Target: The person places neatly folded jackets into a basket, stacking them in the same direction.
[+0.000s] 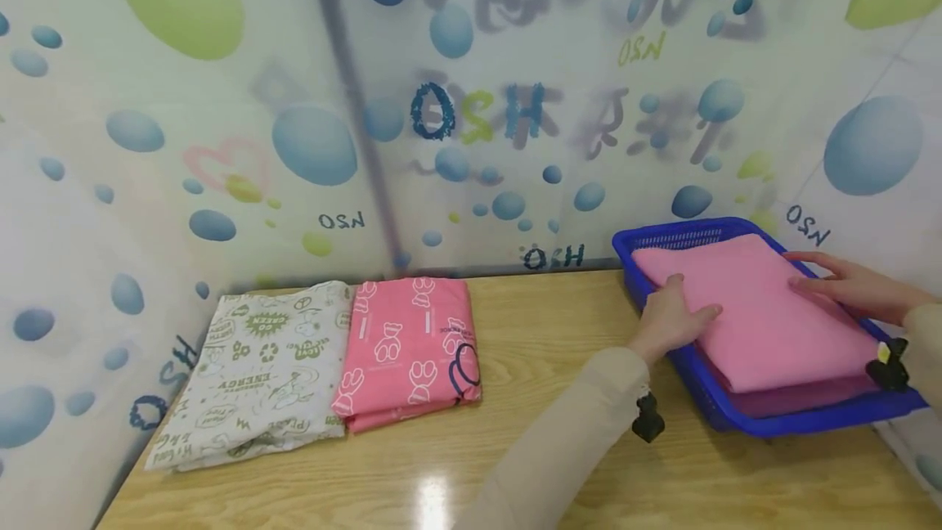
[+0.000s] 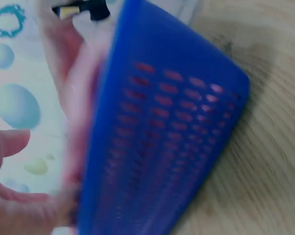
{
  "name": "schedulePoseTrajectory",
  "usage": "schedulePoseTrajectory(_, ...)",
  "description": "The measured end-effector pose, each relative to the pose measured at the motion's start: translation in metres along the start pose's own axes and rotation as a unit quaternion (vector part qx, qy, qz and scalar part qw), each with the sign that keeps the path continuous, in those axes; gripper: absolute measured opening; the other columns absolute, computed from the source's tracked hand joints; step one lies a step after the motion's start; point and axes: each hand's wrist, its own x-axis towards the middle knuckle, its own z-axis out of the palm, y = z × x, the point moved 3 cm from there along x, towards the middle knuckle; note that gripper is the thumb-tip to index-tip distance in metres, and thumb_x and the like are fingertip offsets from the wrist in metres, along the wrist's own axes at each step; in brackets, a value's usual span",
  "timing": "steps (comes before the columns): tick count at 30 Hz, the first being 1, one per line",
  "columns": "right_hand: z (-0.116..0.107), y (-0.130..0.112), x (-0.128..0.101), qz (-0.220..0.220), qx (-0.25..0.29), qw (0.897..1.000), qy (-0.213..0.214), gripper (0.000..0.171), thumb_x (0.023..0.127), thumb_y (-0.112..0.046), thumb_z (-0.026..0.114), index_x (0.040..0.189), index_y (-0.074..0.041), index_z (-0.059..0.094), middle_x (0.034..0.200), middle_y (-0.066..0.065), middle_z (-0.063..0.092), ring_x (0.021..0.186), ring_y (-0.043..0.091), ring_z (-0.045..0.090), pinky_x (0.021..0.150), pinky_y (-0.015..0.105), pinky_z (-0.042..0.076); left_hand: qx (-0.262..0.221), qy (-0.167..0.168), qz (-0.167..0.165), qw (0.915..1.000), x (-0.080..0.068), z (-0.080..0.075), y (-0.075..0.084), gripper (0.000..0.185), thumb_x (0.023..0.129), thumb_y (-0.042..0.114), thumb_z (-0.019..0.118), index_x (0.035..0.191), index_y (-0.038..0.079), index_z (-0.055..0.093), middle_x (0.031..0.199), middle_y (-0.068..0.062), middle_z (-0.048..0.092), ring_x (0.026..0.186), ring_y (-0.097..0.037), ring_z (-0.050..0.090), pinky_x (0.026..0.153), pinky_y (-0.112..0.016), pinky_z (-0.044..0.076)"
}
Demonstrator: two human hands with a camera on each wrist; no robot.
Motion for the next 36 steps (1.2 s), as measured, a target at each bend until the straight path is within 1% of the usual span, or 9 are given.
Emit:
schedulePoseTrajectory(3,0.0,-0.006,0.005,-0.008,-0.043,0.999,0.011,0.07,0.104,-0.036,0.04,0.145,0.013,0.009,0.136,0.049,0.017,0.119,0.064,0.029,0.089,0.067,0.039,0.064,-0.009,0.024,0.9977,-0.004,-0.007,0.005,0.046,0.087,0.034,0.067,0.125,0.008,0.06,0.114,-0.002,0.066,0.106,-0.014,0.06,0.086,-0.022,0.046)
schedulePoseTrajectory(7,-0.001,-0.012,0.007,-0.006,-0.061,0.998,0.023,0.065,0.105,-0.033,0.037,0.14,0.018,0.016,0.133,0.049,0.023,0.116,0.062,0.036,0.088,0.062,0.043,0.126,-0.003,0.061,0.9901,-0.007,-0.016,0.004,0.034,0.085,0.029,0.066,0.114,0.013,0.069,0.107,0.004,0.066,0.104,-0.01,0.058,0.085,-0.02,0.042)
schedulePoseTrajectory(13,0.002,-0.021,0.006,-0.024,-0.06,0.998,0.021,0.061,0.105,-0.029,0.039,0.138,0.019,0.023,0.133,0.048,0.029,0.111,0.056,0.047,0.083,0.054,0.05,0.107,-0.033,0.101,0.9885,-0.007,-0.03,-0.025,0.033,0.087,0.021,0.065,0.118,0.009,0.066,0.113,0.0,0.066,0.109,-0.01,0.055,0.09,-0.018,0.04)
schedulePoseTrajectory(17,0.006,-0.028,0.006,-0.052,-0.053,0.997,0.02,0.057,0.105,-0.026,0.042,0.137,0.019,0.028,0.132,0.047,0.034,0.109,0.051,0.052,0.082,0.052,0.051,0.096,-0.047,0.086,0.9905,-0.006,-0.042,-0.053,0.038,0.089,0.02,0.065,0.124,0.007,0.063,0.117,-0.002,0.064,0.106,-0.011,0.056,0.087,-0.019,0.043)
schedulePoseTrajectory(23,0.015,-0.042,0.008,-0.08,-0.038,0.996,0.022,0.052,0.104,-0.023,0.044,0.138,0.015,0.032,0.134,0.043,0.037,0.106,0.036,0.059,0.078,0.032,0.054,0.091,-0.056,0.045,0.9933,-0.005,-0.069,-0.088,0.044,0.09,0.018,0.063,0.133,0.008,0.057,0.132,-0.007,0.058,0.124,-0.02,0.05,0.098,-0.029,0.041)
schedulePoseTrajectory(27,0.021,-0.054,0.011,-0.105,-0.031,0.994,0.025,0.049,0.103,-0.02,0.046,0.137,0.013,0.035,0.133,0.041,0.041,0.104,0.031,0.061,0.075,0.027,0.053,0.081,-0.053,0.042,0.9945,-0.007,-0.083,-0.104,0.044,0.092,0.016,0.059,0.134,0.006,0.054,0.135,-0.01,0.055,0.126,-0.023,0.048,0.101,-0.031,0.039)
schedulePoseTrajectory(31,0.029,-0.066,0.013,-0.124,-0.029,0.992,0.022,0.046,0.102,-0.017,0.047,0.137,0.011,0.037,0.13,0.038,0.045,0.106,0.036,0.059,0.075,0.027,0.053,0.066,-0.058,0.036,0.9955,-0.009,-0.09,-0.117,0.044,0.093,0.015,0.058,0.135,0.005,0.053,0.137,-0.011,0.053,0.126,-0.025,0.047,0.101,-0.033,0.04)
schedulePoseTrajectory(34,0.035,-0.075,0.015,-0.135,-0.026,0.99,0.015,0.044,0.101,-0.016,0.048,0.136,0.01,0.039,0.129,0.037,0.048,0.108,0.039,0.057,0.076,0.028,0.053,0.056,-0.062,0.025,0.9962,-0.011,-0.096,-0.126,0.044,0.094,0.014,0.057,0.136,0.005,0.052,0.137,-0.013,0.053,0.118,-0.025,0.052,0.096,-0.033,0.043)
schedulePoseTrajectory(36,0.039,-0.081,0.015,-0.141,-0.017,0.99,0.011,0.043,0.101,-0.015,0.048,0.135,0.011,0.039,0.128,0.036,0.049,0.105,0.03,0.06,0.076,0.029,0.054,0.056,-0.061,0.02,0.9964,-0.012,-0.1,-0.131,0.043,0.094,0.014,0.057,0.136,0.004,0.052,0.136,-0.014,0.053,0.102,-0.021,0.057,0.088,-0.031,0.044)
